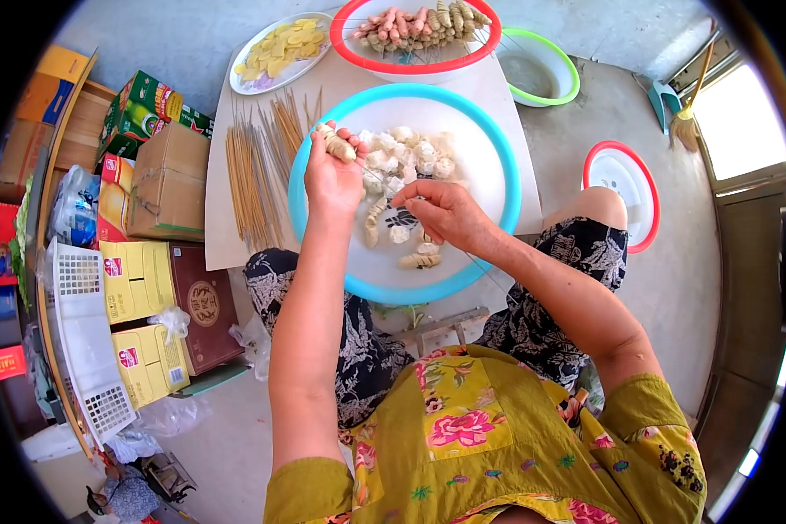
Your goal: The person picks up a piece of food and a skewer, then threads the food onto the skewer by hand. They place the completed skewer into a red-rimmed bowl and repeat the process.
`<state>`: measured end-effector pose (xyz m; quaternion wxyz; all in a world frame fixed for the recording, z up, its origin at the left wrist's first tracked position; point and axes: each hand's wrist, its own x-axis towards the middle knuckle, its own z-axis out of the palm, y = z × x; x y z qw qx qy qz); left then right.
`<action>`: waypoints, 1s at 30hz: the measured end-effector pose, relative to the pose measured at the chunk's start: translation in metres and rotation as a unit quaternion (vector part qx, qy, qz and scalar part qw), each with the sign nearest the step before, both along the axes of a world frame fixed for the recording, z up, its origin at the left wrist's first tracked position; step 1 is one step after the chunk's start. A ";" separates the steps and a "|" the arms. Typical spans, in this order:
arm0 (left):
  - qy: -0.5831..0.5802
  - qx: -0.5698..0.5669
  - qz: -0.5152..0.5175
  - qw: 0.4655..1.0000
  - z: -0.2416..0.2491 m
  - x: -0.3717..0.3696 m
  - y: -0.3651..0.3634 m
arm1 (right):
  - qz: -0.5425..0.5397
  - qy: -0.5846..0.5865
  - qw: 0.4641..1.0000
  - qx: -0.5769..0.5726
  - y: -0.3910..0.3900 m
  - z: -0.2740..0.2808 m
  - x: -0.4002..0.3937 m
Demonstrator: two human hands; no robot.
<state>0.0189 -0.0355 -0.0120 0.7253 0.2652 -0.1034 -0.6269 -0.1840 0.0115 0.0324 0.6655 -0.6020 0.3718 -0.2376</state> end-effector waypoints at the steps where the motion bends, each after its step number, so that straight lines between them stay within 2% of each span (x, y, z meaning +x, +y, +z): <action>1: 0.000 0.000 0.000 1.000 -0.001 0.000 0.000 | 0.000 0.003 1.000 -0.003 0.000 0.000 0.000; 16: 0.003 -0.009 0.013 1.000 -0.002 -0.011 0.004 | -0.020 0.016 1.000 -0.010 0.000 -0.002 0.001; 30: 0.051 -0.005 0.004 0.999 -0.003 -0.017 0.007 | -0.025 0.002 0.999 -0.026 0.002 -0.009 0.003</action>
